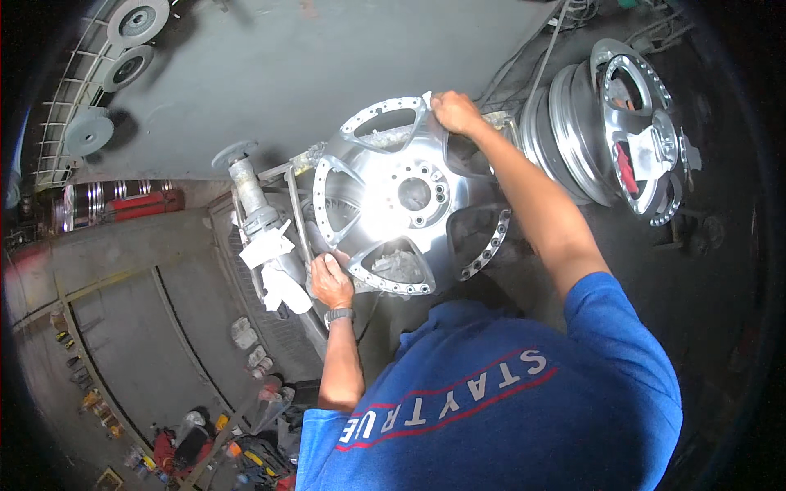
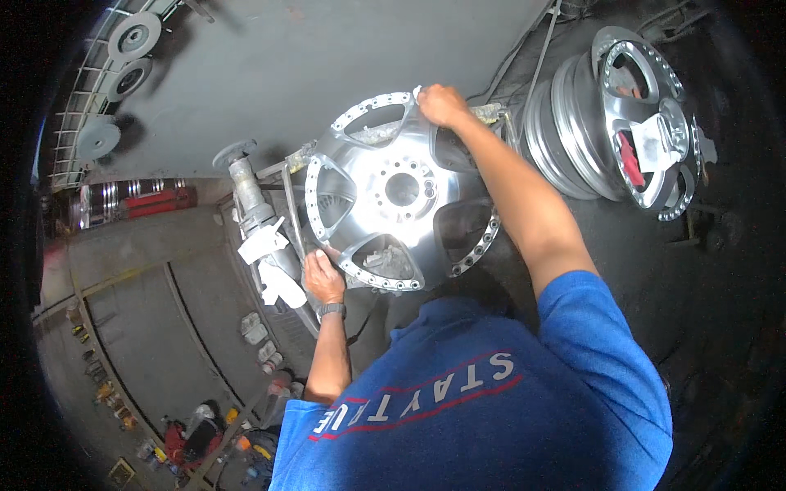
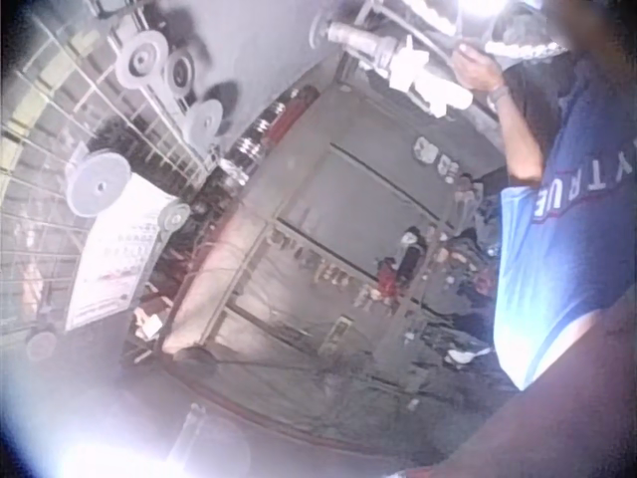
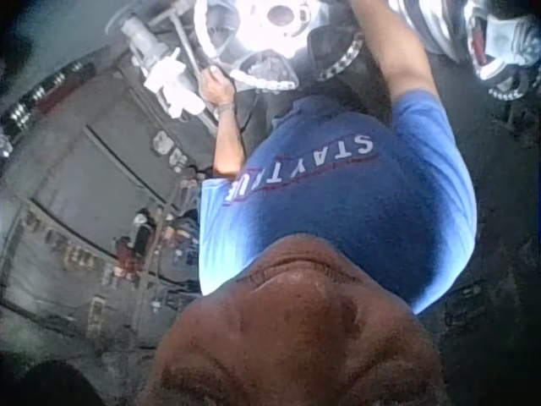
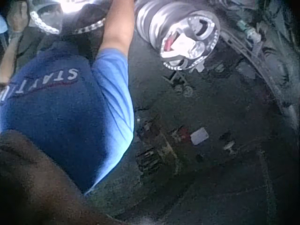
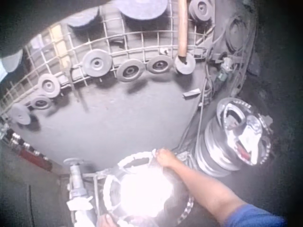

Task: The person repeatedly wipes and polishes a silver wheel rim with a white cloth, focusing on the spokes and outer edge. The person folds the cloth and continues polishing the same rim throughout the clip.

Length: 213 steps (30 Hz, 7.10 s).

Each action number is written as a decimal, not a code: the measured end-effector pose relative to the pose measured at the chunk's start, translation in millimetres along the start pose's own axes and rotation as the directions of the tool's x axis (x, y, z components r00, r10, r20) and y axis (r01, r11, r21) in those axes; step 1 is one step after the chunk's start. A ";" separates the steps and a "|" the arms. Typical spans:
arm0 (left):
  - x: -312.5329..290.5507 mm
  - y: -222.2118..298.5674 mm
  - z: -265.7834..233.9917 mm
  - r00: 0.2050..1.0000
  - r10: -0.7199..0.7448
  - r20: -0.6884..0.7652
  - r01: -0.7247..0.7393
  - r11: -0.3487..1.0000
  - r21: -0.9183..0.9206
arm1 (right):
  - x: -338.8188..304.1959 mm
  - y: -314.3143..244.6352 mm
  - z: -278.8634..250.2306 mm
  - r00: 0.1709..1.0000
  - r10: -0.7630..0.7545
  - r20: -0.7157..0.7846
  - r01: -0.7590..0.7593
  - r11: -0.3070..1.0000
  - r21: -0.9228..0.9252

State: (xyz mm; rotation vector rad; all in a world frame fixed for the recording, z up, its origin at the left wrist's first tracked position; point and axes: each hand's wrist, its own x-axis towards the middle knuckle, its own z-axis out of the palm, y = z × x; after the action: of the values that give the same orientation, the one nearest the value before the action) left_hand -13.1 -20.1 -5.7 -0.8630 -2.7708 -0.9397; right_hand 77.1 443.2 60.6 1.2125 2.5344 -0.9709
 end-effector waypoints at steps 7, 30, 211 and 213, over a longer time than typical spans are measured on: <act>-3.3 -4.5 -1.9 0.999 -0.027 0.022 0.027 1.000 0.015 | -123.4 -22.8 86.7 0.678 -0.694 -0.242 0.474 0.664 -0.578; -3.1 1.0 -2.8 0.997 -0.065 0.027 0.066 0.998 -0.002 | -106.0 5.5 64.1 0.718 -0.661 -0.220 0.519 0.718 -0.463; 4.4 4.6 5.0 0.992 0.014 0.122 -0.019 0.999 0.045 | 40.8 -7.2 51.0 0.871 -0.370 -0.323 0.366 0.928 -0.073; 0.4 -3.7 1.2 0.990 -0.005 0.139 -0.006 0.997 0.082 | 39.0 -9.9 32.9 0.947 -0.286 -0.144 0.291 0.956 0.017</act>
State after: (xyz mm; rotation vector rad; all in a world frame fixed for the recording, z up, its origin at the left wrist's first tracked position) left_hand -15.3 -21.6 -8.5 -0.9510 -2.9025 -0.7873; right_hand 40.2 443.0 24.0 0.9653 2.8773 -1.0294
